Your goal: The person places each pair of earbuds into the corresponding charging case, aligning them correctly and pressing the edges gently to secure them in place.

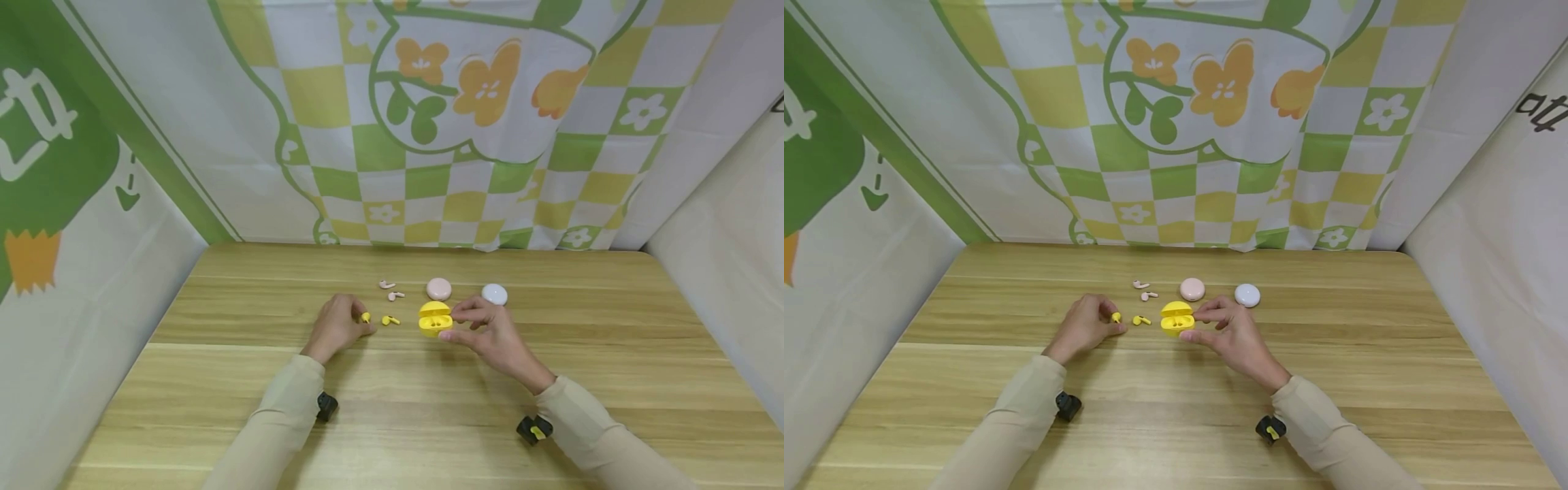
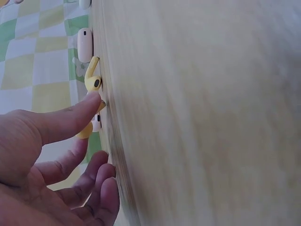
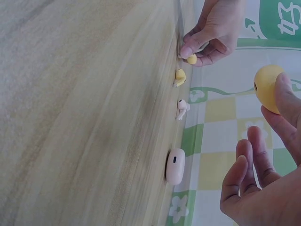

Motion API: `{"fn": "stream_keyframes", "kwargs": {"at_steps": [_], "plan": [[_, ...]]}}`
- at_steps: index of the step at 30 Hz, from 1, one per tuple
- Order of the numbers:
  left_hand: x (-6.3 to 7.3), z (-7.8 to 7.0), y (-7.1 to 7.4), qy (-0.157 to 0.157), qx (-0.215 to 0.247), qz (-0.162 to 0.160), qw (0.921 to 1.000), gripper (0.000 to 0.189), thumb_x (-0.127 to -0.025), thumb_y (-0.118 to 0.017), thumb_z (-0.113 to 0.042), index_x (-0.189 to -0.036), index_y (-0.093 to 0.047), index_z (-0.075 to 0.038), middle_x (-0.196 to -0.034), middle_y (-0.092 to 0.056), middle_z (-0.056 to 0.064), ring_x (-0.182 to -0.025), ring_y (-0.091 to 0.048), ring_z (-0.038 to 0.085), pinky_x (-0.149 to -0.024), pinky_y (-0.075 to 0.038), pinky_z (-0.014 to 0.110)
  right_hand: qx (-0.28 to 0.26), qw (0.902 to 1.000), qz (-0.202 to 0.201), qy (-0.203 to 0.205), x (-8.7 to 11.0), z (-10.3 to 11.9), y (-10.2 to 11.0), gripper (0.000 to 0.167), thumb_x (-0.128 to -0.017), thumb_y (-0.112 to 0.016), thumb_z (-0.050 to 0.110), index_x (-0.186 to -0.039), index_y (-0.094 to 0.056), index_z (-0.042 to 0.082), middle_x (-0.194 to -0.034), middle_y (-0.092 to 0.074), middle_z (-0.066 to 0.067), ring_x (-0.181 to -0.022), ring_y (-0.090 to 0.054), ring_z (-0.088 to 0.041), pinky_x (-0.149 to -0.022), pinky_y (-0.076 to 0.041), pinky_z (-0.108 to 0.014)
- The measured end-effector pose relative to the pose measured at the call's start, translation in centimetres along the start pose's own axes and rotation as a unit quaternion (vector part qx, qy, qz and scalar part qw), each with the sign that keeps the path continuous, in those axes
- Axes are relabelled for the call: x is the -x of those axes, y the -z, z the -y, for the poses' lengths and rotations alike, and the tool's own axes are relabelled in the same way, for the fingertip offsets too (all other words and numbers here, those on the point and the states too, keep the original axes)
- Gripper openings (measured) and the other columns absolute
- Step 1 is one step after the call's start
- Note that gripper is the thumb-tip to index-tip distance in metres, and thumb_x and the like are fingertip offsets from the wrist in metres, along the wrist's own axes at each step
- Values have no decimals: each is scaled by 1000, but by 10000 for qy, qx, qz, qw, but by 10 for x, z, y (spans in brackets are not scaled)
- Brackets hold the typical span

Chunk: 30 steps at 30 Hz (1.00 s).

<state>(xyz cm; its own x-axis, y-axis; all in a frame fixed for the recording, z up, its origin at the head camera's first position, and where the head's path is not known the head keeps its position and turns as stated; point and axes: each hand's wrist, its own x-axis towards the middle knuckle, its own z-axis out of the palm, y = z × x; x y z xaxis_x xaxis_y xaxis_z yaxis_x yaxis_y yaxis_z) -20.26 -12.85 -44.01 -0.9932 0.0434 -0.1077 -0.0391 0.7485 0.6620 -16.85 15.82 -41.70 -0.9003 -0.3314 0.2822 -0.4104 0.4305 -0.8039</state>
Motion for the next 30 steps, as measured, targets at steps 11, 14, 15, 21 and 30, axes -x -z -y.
{"fn": "stream_keyframes", "kwargs": {"at_steps": [11,14,15,21,30], "plan": [[6,-9,7,-354,330,13,9988,33,-83,-86,-15,-108,-72,0,-109,-68,13,-100,-61,28,-86,-52,45,6,10000,19,3,0,1,-1,30,-79,-88,12,-104,-78,-2,-103,-69,-7,-99,-60,-24,-77,-51,-37],[11,-16,11,-507,388,-29,9980,31,-83,-86,-15,-107,-72,0,-116,-67,14,-108,-59,33,-90,-51,48,0,10000,23,-2,0,1,-1,30,-79,-88,12,-104,-79,-2,-103,-69,-7,-98,-60,-24,-77,-51,-36],[13,-18,12,-545,405,-35,9977,32,-83,-86,-16,-107,-72,-1,-118,-66,15,-111,-58,34,-91,-51,49,-6,10000,24,-12,0,0,-1,30,-79,-88,12,-103,-79,-2,-103,-69,-7,-98,-60,-24,-77,-51,-36],[23,-33,19,-845,403,-185,9954,33,-81,-88,-18,-106,-72,-3,-120,-61,15,-111,-57,35,-90,-51,48,0,10000,27,-49,0,0,-2,30,-79,-88,12,-104,-78,-2,-102,-69,-7,-98,-60,-24,-77,-50,-36],[38,-56,27,-1727,618,-361,9824,30,-79,-89,-17,-102,-74,-5,-117,-62,12,-109,-58,34,-90,-50,46,30,10000,76,-55,0,0,-4,29,-80,-88,14,-103,-79,-1,-103,-69,-6,-98,-60,-24,-78,-50,-38]]}}
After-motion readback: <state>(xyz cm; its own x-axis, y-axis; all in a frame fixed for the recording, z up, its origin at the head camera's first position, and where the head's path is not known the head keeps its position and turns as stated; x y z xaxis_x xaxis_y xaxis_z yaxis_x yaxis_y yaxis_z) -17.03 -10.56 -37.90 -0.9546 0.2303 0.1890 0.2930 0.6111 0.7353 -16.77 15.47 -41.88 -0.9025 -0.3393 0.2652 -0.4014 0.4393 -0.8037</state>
